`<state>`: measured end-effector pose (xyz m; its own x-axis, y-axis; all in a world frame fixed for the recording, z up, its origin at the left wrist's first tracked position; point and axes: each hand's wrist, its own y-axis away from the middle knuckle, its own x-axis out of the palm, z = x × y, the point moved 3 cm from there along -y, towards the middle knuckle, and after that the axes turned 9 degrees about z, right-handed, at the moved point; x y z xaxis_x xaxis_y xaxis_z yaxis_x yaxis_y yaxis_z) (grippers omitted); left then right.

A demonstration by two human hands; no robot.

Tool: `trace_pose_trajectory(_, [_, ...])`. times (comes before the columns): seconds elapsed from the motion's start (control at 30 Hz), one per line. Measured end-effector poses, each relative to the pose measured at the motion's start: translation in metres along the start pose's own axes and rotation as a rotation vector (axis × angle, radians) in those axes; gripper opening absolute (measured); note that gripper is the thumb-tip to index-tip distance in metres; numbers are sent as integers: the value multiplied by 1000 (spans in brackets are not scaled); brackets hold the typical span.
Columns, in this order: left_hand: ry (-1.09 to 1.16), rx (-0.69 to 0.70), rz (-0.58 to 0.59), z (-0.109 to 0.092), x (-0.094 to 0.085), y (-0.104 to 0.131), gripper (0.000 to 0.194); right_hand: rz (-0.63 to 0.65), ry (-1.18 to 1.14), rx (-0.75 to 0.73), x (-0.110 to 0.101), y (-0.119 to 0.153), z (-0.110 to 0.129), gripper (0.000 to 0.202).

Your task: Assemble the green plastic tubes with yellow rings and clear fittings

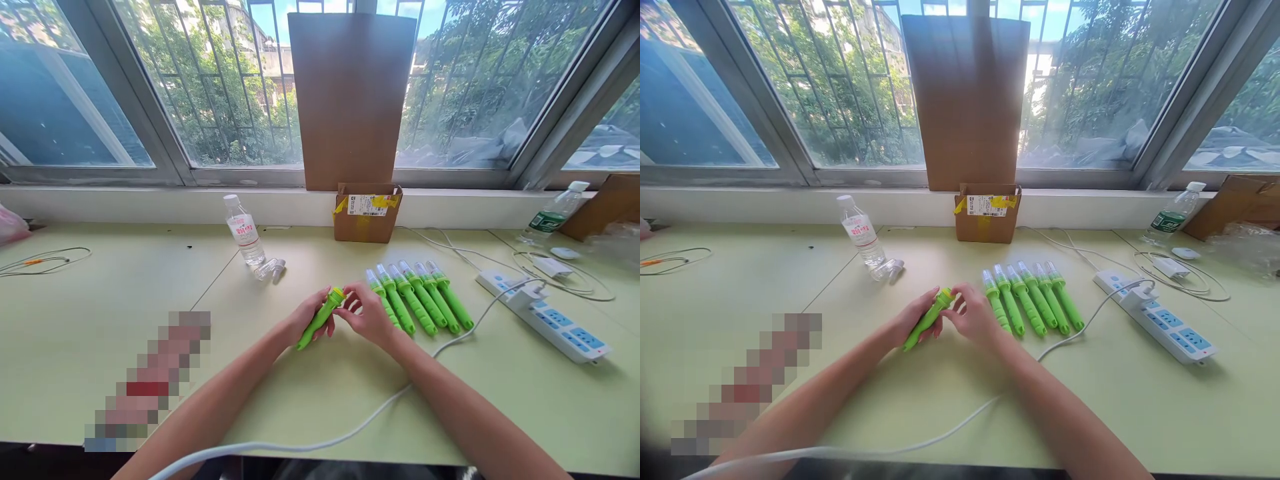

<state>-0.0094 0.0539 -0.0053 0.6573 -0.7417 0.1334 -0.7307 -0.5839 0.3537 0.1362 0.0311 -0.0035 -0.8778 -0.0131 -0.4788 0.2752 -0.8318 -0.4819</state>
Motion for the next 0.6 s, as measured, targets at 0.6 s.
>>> trace_pose_trajectory(0.6, [-184,214,-221,-10,-2,3,38,29,11,1,-2,-2,-7,15])
